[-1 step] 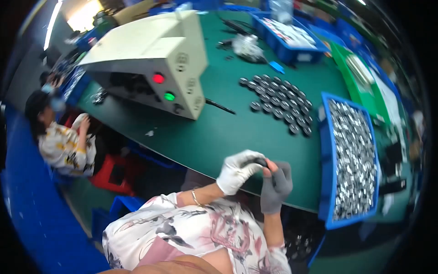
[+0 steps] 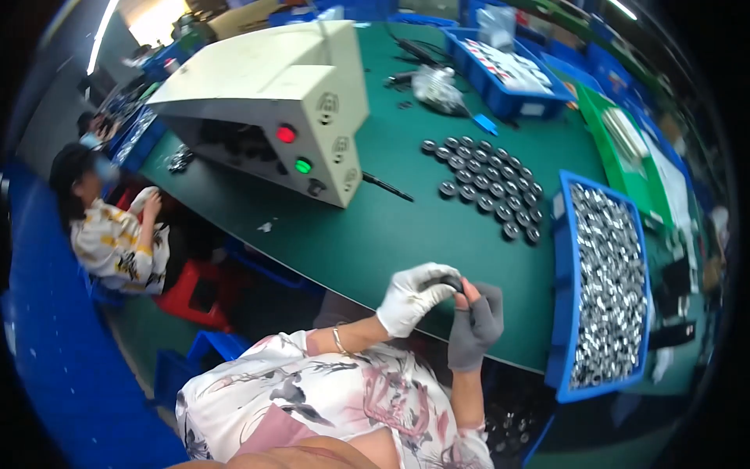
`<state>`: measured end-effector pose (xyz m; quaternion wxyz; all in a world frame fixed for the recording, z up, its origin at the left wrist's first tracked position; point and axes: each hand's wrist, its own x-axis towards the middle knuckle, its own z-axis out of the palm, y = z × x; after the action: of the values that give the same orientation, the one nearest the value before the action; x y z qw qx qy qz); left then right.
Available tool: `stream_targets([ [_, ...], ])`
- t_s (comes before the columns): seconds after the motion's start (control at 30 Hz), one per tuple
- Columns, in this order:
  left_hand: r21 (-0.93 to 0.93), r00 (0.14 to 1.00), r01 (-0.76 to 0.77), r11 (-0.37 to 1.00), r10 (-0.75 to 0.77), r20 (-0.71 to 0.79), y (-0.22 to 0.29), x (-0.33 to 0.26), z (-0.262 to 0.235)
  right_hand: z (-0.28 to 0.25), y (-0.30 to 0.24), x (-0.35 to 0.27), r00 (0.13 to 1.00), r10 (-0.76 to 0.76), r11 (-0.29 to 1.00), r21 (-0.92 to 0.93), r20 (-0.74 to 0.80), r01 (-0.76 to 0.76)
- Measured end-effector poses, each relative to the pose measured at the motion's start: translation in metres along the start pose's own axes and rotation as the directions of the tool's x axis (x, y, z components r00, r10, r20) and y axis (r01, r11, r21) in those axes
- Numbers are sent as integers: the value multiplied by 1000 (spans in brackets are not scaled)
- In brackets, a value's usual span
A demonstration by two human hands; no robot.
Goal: Assembling small mechanical components and using an assembly machine to process them.
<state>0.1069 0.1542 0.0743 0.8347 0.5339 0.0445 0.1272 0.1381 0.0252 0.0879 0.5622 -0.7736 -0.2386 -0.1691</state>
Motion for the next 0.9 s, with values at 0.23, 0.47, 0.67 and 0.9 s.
stream_targets([
  [0.23,354,963,-267,896,235,132,2,6,-14,8,7,-11,999,46,996,76,-11,-45],
  [0.47,286,996,-87,954,73,57,2,-2,-3,3,1,3,955,293,908,298,50,-294],
  [0.67,44,998,38,998,-40,46,-4,1,-6,-2,7,4,954,262,917,272,147,-293],
  [0.9,249,997,56,967,-68,39,0,4,-9,-12,16,18,938,236,918,259,252,-300],
])
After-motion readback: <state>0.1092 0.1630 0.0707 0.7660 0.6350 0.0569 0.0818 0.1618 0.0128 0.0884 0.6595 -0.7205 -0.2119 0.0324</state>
